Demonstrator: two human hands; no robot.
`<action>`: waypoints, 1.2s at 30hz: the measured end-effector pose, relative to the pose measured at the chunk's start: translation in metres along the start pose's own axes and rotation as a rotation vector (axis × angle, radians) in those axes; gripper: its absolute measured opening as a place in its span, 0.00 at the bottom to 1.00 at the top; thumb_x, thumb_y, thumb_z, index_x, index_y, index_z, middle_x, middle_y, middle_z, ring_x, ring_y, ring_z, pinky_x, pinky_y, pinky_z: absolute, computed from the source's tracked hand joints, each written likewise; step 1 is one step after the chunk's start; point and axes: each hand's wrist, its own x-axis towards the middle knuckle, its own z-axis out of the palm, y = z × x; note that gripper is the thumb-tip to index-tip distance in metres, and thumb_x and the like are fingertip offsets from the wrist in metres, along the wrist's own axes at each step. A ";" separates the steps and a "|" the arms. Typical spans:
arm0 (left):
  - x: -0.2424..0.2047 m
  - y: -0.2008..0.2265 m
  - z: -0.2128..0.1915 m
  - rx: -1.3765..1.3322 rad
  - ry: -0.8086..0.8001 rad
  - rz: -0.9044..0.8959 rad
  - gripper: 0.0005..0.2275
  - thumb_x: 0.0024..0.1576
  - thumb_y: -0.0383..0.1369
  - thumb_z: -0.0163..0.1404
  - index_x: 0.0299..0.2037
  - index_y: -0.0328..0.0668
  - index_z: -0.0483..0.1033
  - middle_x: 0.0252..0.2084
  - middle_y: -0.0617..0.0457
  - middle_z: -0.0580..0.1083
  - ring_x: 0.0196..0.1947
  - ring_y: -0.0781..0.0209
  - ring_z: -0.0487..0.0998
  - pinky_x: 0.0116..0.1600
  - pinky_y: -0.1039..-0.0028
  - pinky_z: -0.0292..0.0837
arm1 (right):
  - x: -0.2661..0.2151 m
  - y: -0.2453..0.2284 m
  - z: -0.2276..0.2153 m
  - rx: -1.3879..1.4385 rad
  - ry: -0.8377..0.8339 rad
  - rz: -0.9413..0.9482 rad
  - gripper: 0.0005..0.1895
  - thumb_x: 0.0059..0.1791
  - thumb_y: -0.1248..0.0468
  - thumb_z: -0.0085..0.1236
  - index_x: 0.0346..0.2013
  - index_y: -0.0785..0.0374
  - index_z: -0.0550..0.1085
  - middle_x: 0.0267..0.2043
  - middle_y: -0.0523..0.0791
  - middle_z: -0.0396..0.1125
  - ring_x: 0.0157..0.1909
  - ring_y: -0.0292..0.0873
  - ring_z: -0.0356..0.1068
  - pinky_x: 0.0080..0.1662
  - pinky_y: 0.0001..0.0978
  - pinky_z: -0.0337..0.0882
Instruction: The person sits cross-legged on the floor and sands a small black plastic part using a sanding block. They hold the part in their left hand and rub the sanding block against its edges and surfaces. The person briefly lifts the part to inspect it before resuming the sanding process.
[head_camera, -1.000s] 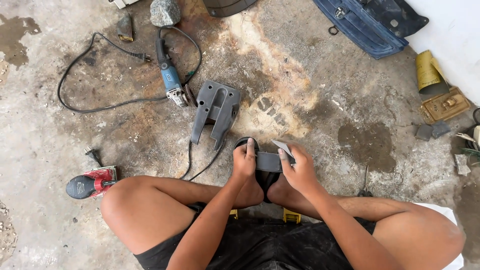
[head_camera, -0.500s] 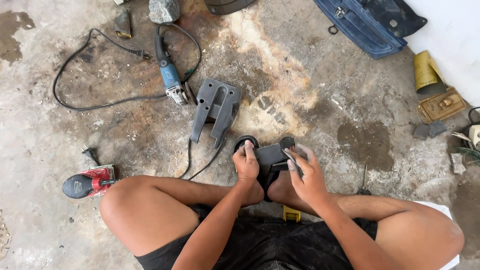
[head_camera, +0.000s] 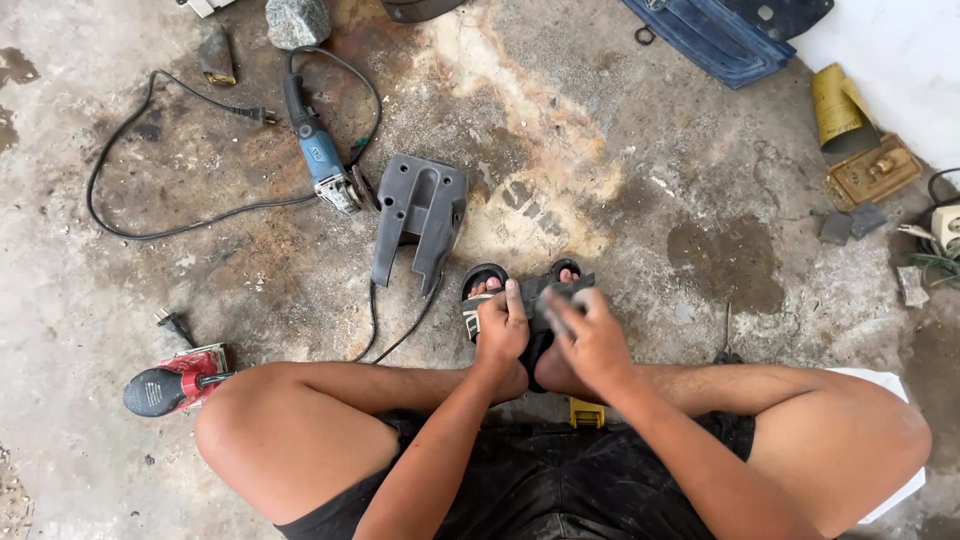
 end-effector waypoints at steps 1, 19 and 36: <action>0.002 -0.003 0.004 0.019 0.009 -0.018 0.29 0.70 0.44 0.39 0.15 0.40 0.71 0.24 0.36 0.74 0.34 0.34 0.76 0.49 0.56 0.69 | 0.007 0.001 -0.007 -0.007 0.071 0.041 0.21 0.52 0.57 0.56 0.61 0.41 0.75 0.45 0.48 0.63 0.36 0.58 0.75 0.36 0.46 0.78; 0.009 -0.027 0.017 0.069 0.059 -0.159 0.27 0.70 0.45 0.37 0.32 0.28 0.82 0.50 0.28 0.77 0.61 0.27 0.69 0.72 0.53 0.55 | 0.009 -0.037 0.000 0.053 0.217 0.158 0.08 0.55 0.58 0.57 0.45 0.53 0.81 0.34 0.40 0.70 0.27 0.53 0.74 0.29 0.42 0.76; 0.018 -0.035 0.021 0.153 -0.008 -0.215 0.29 0.69 0.49 0.36 0.28 0.36 0.84 0.53 0.32 0.77 0.63 0.33 0.70 0.75 0.57 0.54 | 0.024 -0.028 -0.008 -0.006 0.237 0.096 0.08 0.54 0.59 0.58 0.44 0.54 0.81 0.33 0.43 0.71 0.30 0.55 0.75 0.30 0.45 0.75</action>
